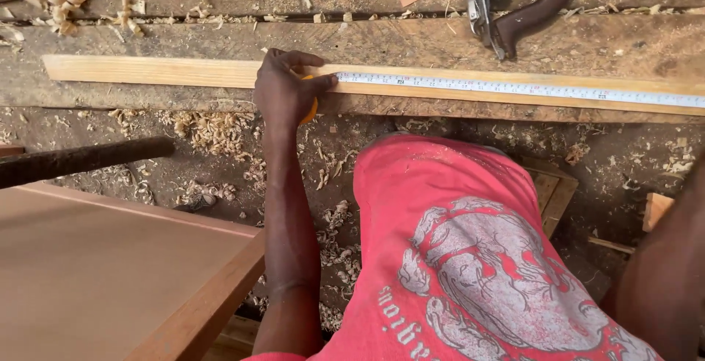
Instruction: Measuring and marking wooden planks using a tape measure and pencil in a workshop environment.
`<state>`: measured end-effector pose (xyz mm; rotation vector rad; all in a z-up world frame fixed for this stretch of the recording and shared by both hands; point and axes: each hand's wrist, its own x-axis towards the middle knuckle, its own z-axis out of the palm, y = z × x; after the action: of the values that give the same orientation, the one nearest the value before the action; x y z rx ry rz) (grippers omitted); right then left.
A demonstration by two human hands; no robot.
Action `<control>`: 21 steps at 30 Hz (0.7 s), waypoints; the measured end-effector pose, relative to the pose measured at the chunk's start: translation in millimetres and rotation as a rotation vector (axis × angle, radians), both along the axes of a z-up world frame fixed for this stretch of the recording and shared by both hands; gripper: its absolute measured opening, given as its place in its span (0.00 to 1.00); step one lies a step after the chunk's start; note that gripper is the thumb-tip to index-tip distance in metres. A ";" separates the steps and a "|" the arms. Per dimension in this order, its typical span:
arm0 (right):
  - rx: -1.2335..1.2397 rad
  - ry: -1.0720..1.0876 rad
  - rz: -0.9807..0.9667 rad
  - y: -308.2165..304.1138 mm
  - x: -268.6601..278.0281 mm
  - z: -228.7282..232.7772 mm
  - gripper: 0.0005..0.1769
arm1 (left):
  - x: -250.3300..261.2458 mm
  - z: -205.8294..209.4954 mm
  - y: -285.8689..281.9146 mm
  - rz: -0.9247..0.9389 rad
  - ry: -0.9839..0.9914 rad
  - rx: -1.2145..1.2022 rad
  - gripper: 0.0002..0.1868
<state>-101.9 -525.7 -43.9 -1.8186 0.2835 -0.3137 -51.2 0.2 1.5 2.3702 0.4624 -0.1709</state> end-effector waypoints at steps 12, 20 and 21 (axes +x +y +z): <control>0.007 -0.298 0.471 274.2 37.0 -13.7 0.08 | 4.0 0.9 2.6 0.022 0.011 -0.068 0.15; -0.077 -0.328 0.600 283.4 39.3 -55.2 0.09 | 8.2 7.6 5.8 0.031 0.042 -0.061 0.13; -0.113 -0.339 0.584 284.5 39.4 -51.7 0.09 | 7.7 7.0 6.0 0.019 0.020 -0.071 0.13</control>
<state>-62.5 -241.2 -95.6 -1.8330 -0.5054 -0.2196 -43.4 6.3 8.5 2.2957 0.4803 -0.1992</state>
